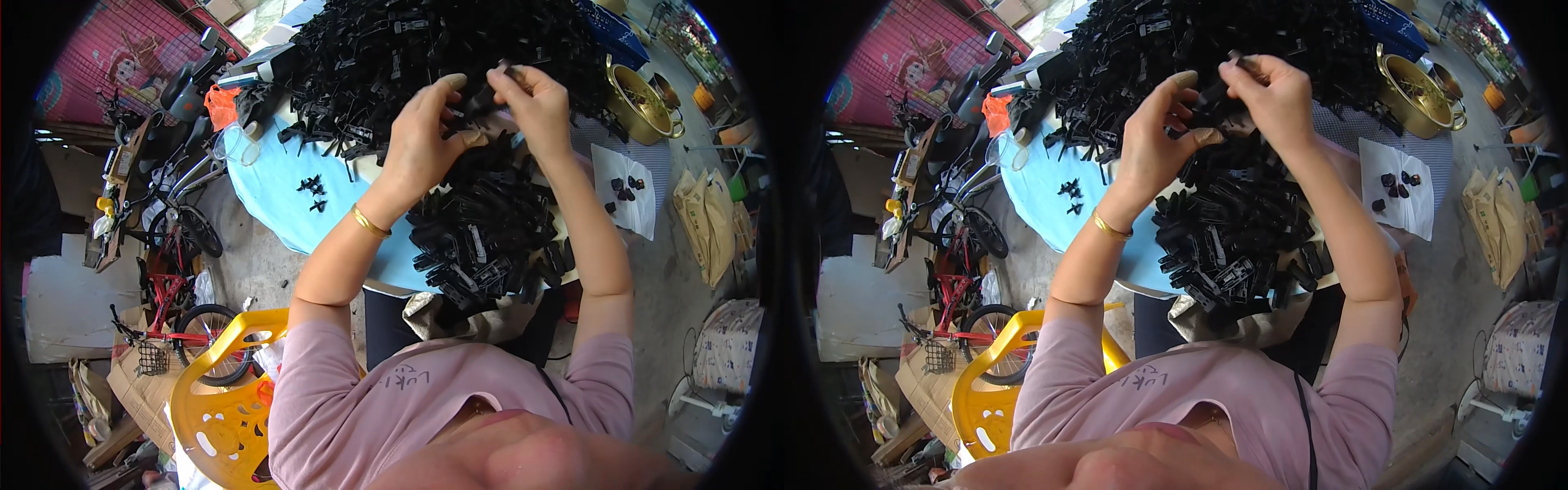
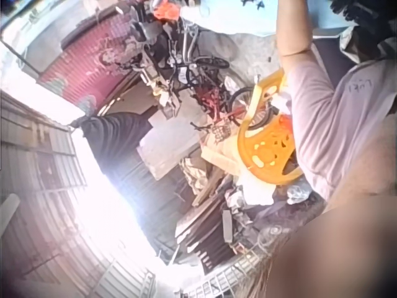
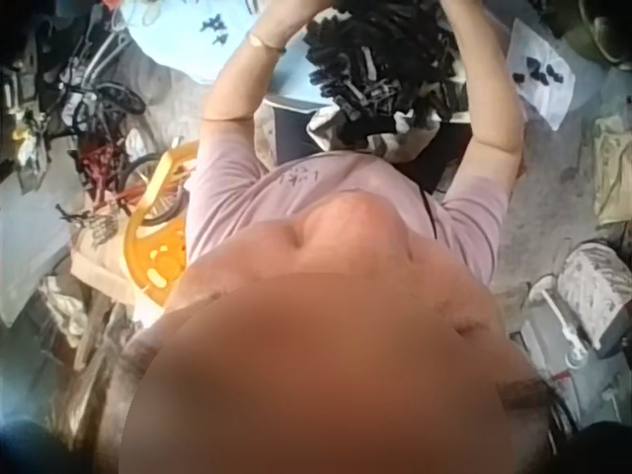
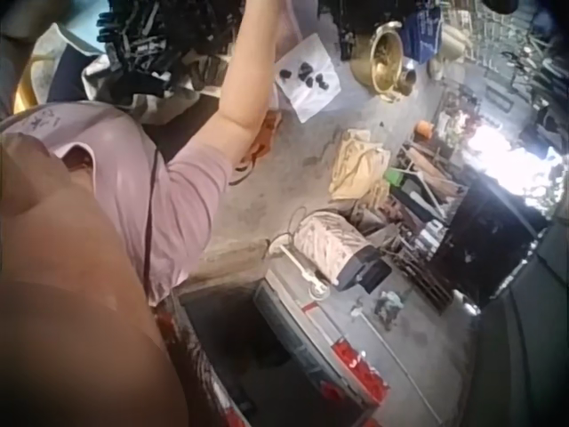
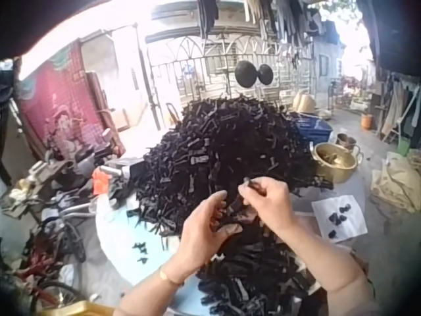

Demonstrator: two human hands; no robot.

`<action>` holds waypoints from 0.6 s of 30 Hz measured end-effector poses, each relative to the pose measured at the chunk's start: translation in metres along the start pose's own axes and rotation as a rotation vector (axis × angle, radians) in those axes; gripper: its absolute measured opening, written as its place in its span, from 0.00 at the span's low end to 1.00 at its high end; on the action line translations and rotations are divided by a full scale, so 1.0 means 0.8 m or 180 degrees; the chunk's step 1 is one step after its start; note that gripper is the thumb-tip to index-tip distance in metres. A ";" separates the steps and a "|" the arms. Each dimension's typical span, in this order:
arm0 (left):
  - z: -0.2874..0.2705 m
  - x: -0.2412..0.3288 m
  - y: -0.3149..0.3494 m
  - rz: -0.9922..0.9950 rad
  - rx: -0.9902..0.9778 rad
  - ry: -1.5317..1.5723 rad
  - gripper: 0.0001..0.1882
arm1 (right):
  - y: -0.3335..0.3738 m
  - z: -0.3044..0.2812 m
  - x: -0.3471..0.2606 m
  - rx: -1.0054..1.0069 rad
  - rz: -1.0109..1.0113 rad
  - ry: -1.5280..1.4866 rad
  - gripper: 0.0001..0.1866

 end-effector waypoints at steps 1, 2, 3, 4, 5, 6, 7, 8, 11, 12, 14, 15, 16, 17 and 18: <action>0.005 -0.005 0.001 -0.0262 -0.0180 0.0293 0.20 | 0.007 0.012 -0.002 -0.0116 0.0080 -0.0259 0.07; 0.005 -0.007 0.002 -0.0260 -0.0173 0.0283 0.20 | 0.011 0.020 -0.001 -0.0240 0.0077 -0.0114 0.07; 0.008 -0.024 0.004 -0.0420 -0.0116 0.1210 0.19 | 0.013 0.026 -0.002 -0.0458 0.0151 -0.0286 0.07; 0.011 -0.038 0.004 -0.0571 -0.0054 0.2140 0.18 | 0.015 0.030 -0.003 -0.0677 0.0223 -0.0453 0.07; 0.008 -0.045 0.001 -0.0635 -0.0045 0.2462 0.15 | 0.016 0.027 -0.006 -0.0686 0.0215 -0.0453 0.07; 0.007 -0.055 0.001 -0.0739 -0.0076 0.2505 0.15 | 0.019 0.035 -0.021 -0.1028 -0.0114 -0.0547 0.06; 0.004 -0.060 0.000 -0.0791 -0.0123 0.2485 0.16 | 0.023 0.044 -0.036 -0.1371 -0.0447 -0.0643 0.06; 0.003 -0.062 0.000 -0.0844 -0.0171 0.2466 0.16 | 0.023 0.043 -0.034 -0.1384 -0.0455 -0.0646 0.06; 0.007 -0.042 -0.006 -0.0594 -0.0205 0.2788 0.21 | 0.022 0.045 -0.029 -0.1330 -0.0689 -0.0395 0.05; 0.011 -0.037 -0.004 -0.0598 -0.0207 0.2789 0.21 | 0.023 0.045 -0.030 -0.1328 -0.0685 -0.0397 0.05; 0.001 -0.024 0.002 -0.0454 -0.0078 0.1644 0.26 | 0.022 0.043 -0.021 -0.1185 -0.0224 -0.0312 0.06; -0.001 -0.016 0.002 -0.0155 -0.0024 0.1348 0.29 | 0.021 0.044 -0.022 -0.1192 -0.0223 -0.0319 0.06; -0.002 -0.015 0.002 -0.0154 -0.0025 0.1353 0.29 | 0.021 0.047 -0.011 -0.1258 0.0086 -0.0537 0.06; -0.002 -0.002 0.001 0.0079 -0.0115 0.1220 0.29 | 0.023 0.050 0.000 -0.1322 0.0394 -0.0757 0.06; -0.002 0.010 0.001 0.0311 -0.0203 0.1083 0.30 | 0.023 0.049 0.000 -0.1322 0.0395 -0.0754 0.06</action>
Point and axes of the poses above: each hand's wrist, its own y-axis away from the middle knuckle, its own z-axis out of the palm, x = y × z, the point moved 10 cm from there along -y, towards the middle knuckle, and after that the axes turned 9 degrees about -x, right-handed, at the moved point
